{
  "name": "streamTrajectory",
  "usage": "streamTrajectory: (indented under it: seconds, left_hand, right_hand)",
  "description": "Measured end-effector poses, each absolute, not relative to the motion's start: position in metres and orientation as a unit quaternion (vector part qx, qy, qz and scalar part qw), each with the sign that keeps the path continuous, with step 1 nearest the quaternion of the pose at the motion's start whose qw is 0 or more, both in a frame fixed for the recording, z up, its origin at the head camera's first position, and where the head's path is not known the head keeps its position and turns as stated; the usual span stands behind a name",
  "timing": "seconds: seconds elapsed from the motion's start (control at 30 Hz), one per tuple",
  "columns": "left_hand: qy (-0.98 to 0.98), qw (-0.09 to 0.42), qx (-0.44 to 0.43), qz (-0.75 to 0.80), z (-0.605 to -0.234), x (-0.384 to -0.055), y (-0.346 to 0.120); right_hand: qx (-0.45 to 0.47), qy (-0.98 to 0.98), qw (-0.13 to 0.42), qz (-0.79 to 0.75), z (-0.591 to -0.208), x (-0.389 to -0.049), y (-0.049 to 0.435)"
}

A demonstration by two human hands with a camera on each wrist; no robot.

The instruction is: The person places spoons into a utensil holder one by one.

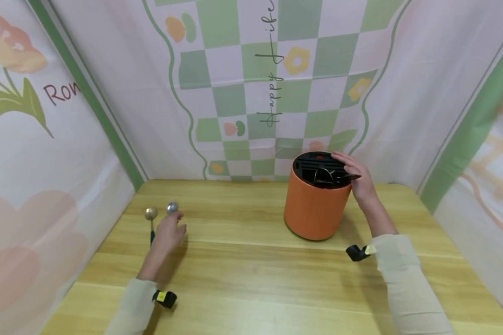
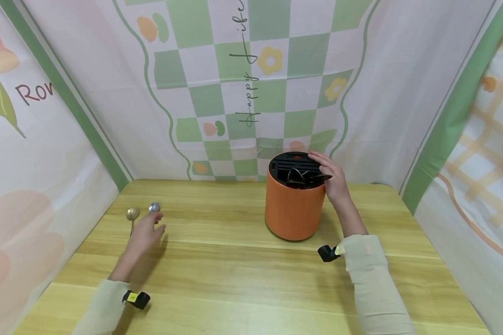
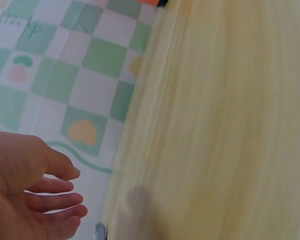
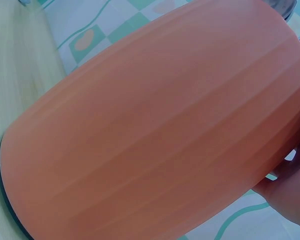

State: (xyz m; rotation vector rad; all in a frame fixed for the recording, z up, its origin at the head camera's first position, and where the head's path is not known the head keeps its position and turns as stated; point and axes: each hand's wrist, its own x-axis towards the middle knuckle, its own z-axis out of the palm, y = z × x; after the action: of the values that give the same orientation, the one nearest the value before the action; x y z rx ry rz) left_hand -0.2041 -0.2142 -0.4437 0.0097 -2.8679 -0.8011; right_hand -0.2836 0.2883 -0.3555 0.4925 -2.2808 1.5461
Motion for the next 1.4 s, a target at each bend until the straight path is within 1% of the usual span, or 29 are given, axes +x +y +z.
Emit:
streamTrajectory:
  seconds: [0.07, 0.27, 0.37, 0.47, 0.7, 0.77, 1.1, 1.17, 1.4]
  left_hand:
    - [-0.961, 0.088, 0.007, -0.263, -0.446, -0.205, -0.221]
    - [-0.966, 0.131, -0.003, -0.221, -0.453, -0.207, -0.236]
    - [-0.970, 0.136, -0.004, -0.203, -0.455, -0.207, -0.243]
    - [-0.976, 0.119, 0.007, -0.182, -0.457, -0.207, -0.248]
    - [-0.983, 0.031, 0.050, -0.173, -0.456, -0.209, -0.256]
    - [-0.984, 0.017, 0.052, -0.172, -0.455, -0.210, -0.257]
    - [-0.987, 0.003, 0.047, -0.156, -0.452, -0.217, -0.257]
    - [-0.984, -0.003, 0.049, -0.172, -0.452, -0.217, -0.257]
    - [-0.974, 0.006, 0.040, -0.224, -0.450, -0.217, -0.250]
  right_hand:
    - [0.174, -0.804, 0.172, 0.541, -0.356, -0.284, 0.289]
    - [0.165, -0.801, 0.163, 0.552, -0.356, -0.283, 0.289]
    - [0.165, -0.800, 0.160, 0.554, -0.355, -0.284, 0.288]
    - [0.169, -0.799, 0.164, 0.553, -0.355, -0.284, 0.287]
    - [0.179, -0.800, 0.176, 0.545, -0.356, -0.285, 0.287]
    - [0.179, -0.802, 0.178, 0.541, -0.356, -0.284, 0.287]
    - [0.179, -0.805, 0.176, 0.537, -0.357, -0.284, 0.286]
    - [0.179, -0.807, 0.173, 0.535, -0.357, -0.284, 0.286]
    - [0.176, -0.803, 0.166, 0.545, -0.356, -0.284, 0.289]
